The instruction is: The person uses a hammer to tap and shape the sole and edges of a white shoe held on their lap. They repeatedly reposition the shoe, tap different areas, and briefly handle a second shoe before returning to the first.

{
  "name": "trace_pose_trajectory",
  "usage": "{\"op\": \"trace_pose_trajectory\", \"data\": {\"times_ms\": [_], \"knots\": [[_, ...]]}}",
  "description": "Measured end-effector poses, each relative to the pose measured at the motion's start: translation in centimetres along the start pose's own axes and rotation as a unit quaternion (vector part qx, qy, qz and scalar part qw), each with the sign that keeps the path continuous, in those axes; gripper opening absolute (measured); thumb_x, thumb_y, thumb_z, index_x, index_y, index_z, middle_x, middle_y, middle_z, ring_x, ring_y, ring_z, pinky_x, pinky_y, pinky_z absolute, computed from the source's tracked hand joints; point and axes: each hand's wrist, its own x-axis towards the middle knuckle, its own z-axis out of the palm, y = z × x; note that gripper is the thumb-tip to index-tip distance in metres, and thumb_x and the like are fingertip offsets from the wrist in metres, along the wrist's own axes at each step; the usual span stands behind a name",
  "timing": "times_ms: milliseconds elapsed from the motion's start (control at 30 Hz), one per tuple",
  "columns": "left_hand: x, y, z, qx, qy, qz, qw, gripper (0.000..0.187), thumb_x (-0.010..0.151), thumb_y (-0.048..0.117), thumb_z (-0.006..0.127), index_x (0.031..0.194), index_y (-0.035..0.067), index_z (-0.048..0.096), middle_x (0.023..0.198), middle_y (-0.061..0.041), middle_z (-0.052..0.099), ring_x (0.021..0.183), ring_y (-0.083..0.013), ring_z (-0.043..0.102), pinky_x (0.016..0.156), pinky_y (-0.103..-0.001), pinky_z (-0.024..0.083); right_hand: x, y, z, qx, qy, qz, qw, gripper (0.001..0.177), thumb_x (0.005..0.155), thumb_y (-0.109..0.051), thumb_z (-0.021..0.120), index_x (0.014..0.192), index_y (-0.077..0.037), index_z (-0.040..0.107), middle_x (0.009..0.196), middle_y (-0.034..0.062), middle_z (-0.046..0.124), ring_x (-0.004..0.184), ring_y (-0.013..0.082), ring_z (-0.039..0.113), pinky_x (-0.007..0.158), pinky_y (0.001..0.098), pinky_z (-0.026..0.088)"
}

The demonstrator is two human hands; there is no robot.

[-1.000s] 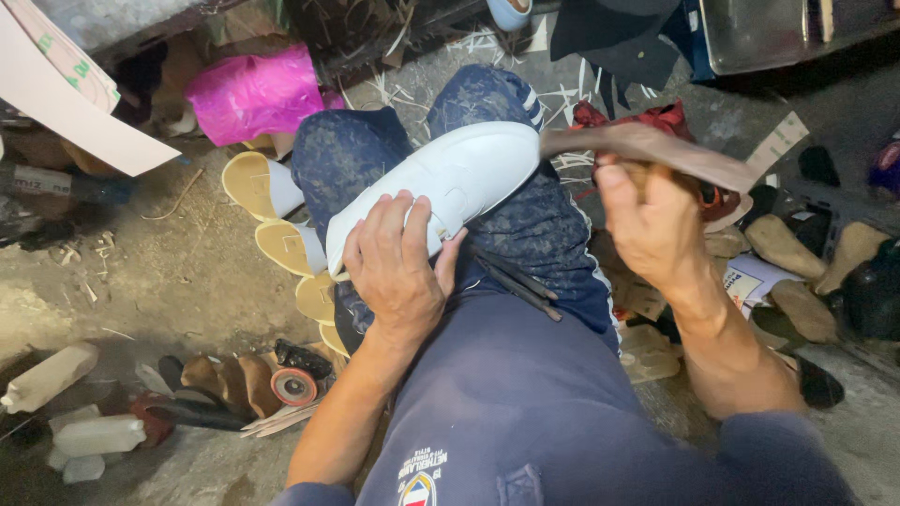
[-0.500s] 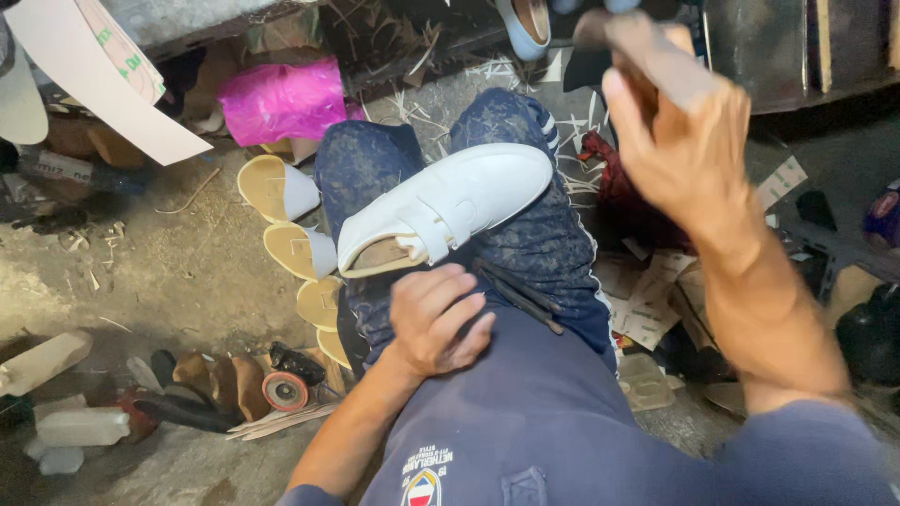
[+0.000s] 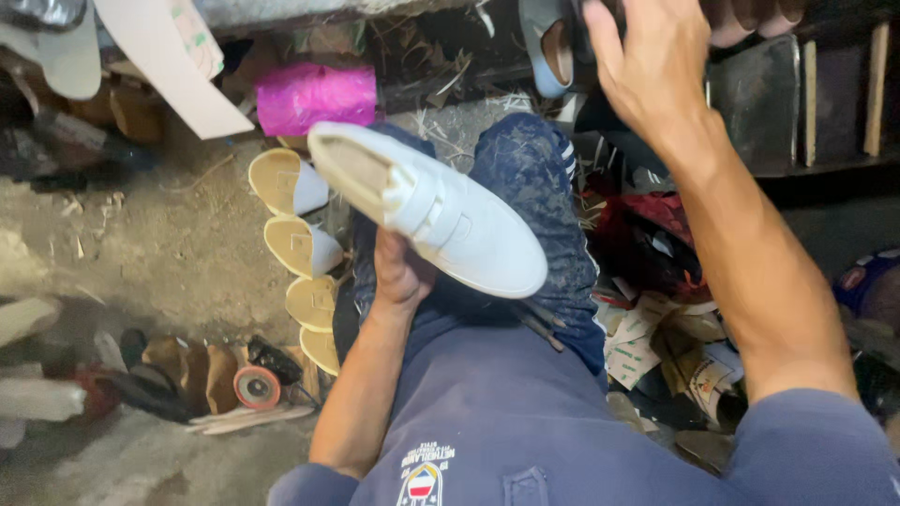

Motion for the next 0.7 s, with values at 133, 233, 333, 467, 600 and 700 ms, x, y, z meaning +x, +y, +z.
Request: {"op": "trace_pose_trajectory", "data": {"times_ms": [133,233,333,467,600,700], "knots": [[3.6,3.1,3.3,-0.149,-0.144,-0.096,0.974,0.068,0.105,0.055,0.056,0.160,0.018,0.041,0.164,-0.013,0.039,0.145,-0.0473,0.041,0.117,-0.075,0.031,-10.1,-16.0,-2.8,0.038,-0.257,0.078,0.962,0.042,0.099,-0.058,0.048,0.090,-0.019,0.062,0.078,0.0053,0.069,0.077,0.0317,0.072,0.065,0.0494,0.055],[5.5,0.1,1.1,-0.203,-0.161,-0.128,0.957,0.064,0.109,0.050,0.054,0.158,0.011,0.042,0.161,-0.020,0.040,0.144,-0.0528,0.039,0.114,-0.078,0.029,-18.0,-21.6,0.3,0.029,-0.365,0.093,0.926,0.047,0.093,-0.068,0.046,0.115,-0.027,0.051,0.089,0.0060,0.067,0.066,0.0381,0.074,0.061,0.0543,0.058],[6.3,-2.3,-0.5,-0.223,-0.167,-0.156,0.948,0.063,0.109,0.053,0.055,0.155,0.011,0.046,0.155,-0.021,0.046,0.141,-0.0535,0.042,0.110,-0.080,0.030,-21.8,-20.9,0.7,0.049,-0.370,0.169,0.912,0.034,0.099,-0.052,0.046,0.128,-0.034,0.047,0.086,0.0087,0.076,0.074,0.0407,0.075,0.067,0.0575,0.057],[6.4,-3.8,-2.7,-0.261,-0.154,-0.188,0.934,0.066,0.105,0.058,0.057,0.152,0.012,0.049,0.154,-0.022,0.047,0.142,-0.0532,0.040,0.111,-0.082,0.026,-24.8,-17.2,-3.6,0.214,-0.300,0.266,0.891,0.036,0.098,-0.039,0.059,0.132,-0.029,0.063,0.086,0.0198,0.077,0.087,0.0434,0.073,0.072,0.0572,0.055],[5.9,-3.8,-4.0,-0.271,-0.090,-0.221,0.932,0.070,0.100,0.058,0.060,0.147,0.007,0.052,0.150,-0.024,0.050,0.139,-0.0539,0.045,0.110,-0.083,0.030,-29.9,-14.8,-4.6,0.618,-0.114,0.365,0.687,0.051,0.090,-0.029,0.065,0.136,-0.008,0.061,0.126,0.0237,0.067,0.116,0.0306,0.064,0.090,0.0435,0.055],[6.0,-4.0,-4.8,-0.277,-0.079,-0.237,0.928,0.072,0.098,0.059,0.060,0.147,0.007,0.053,0.150,-0.024,0.051,0.139,-0.0541,0.044,0.111,-0.083,0.030,-29.5,-16.0,-3.0,0.829,-0.078,0.285,0.474,0.069,0.091,-0.034,0.064,0.146,0.001,0.041,0.125,0.0312,0.065,0.101,0.0378,0.070,0.077,0.0433,0.059]]}}
